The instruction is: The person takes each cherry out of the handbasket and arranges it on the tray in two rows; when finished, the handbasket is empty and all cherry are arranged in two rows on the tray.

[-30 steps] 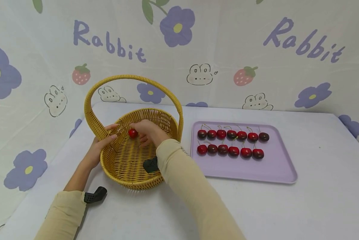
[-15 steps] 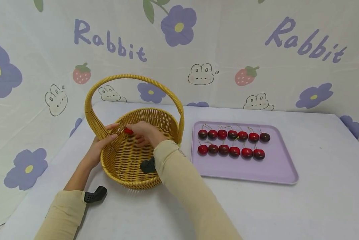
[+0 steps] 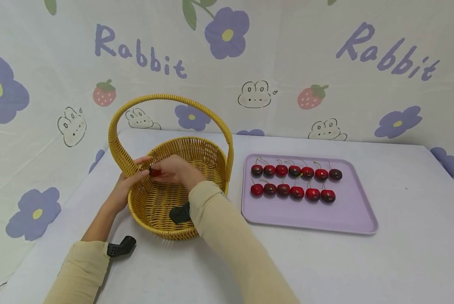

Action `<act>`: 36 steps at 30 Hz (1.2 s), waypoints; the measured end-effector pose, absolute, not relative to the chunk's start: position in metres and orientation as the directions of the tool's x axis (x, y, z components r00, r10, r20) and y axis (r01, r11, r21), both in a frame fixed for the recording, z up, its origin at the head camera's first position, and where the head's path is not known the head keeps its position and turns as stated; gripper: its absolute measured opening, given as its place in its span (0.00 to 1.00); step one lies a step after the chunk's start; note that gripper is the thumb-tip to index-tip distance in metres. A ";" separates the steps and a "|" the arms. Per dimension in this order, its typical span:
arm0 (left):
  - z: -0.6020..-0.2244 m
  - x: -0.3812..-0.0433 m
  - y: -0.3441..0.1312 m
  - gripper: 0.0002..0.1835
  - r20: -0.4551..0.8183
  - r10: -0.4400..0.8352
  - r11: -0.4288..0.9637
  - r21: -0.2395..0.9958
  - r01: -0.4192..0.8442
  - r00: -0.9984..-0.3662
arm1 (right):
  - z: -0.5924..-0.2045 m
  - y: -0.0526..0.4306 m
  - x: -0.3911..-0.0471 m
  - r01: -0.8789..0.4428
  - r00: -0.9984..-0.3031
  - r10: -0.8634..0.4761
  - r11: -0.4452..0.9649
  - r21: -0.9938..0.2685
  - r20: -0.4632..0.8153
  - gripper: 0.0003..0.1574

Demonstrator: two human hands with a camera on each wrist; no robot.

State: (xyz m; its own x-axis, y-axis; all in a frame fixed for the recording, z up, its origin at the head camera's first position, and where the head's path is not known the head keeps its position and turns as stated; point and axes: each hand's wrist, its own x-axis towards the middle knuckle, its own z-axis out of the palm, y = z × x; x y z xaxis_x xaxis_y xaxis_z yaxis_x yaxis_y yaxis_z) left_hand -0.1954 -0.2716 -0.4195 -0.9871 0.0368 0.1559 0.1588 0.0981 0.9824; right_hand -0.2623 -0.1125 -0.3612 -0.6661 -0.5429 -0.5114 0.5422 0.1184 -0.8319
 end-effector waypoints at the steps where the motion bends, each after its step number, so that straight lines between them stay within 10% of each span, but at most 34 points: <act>1: -0.420 -0.195 -0.272 0.26 0.155 0.037 0.099 0.982 0.158 -0.987 | -0.362 -0.114 -0.262 0.545 -0.669 -0.540 0.110 -0.831 -0.510 0.19; 36: -0.419 -0.196 -0.271 0.26 0.121 0.011 0.090 0.989 0.122 -0.993 | -0.329 -0.055 -0.262 0.239 -0.702 -0.618 0.264 -0.934 -0.354 0.17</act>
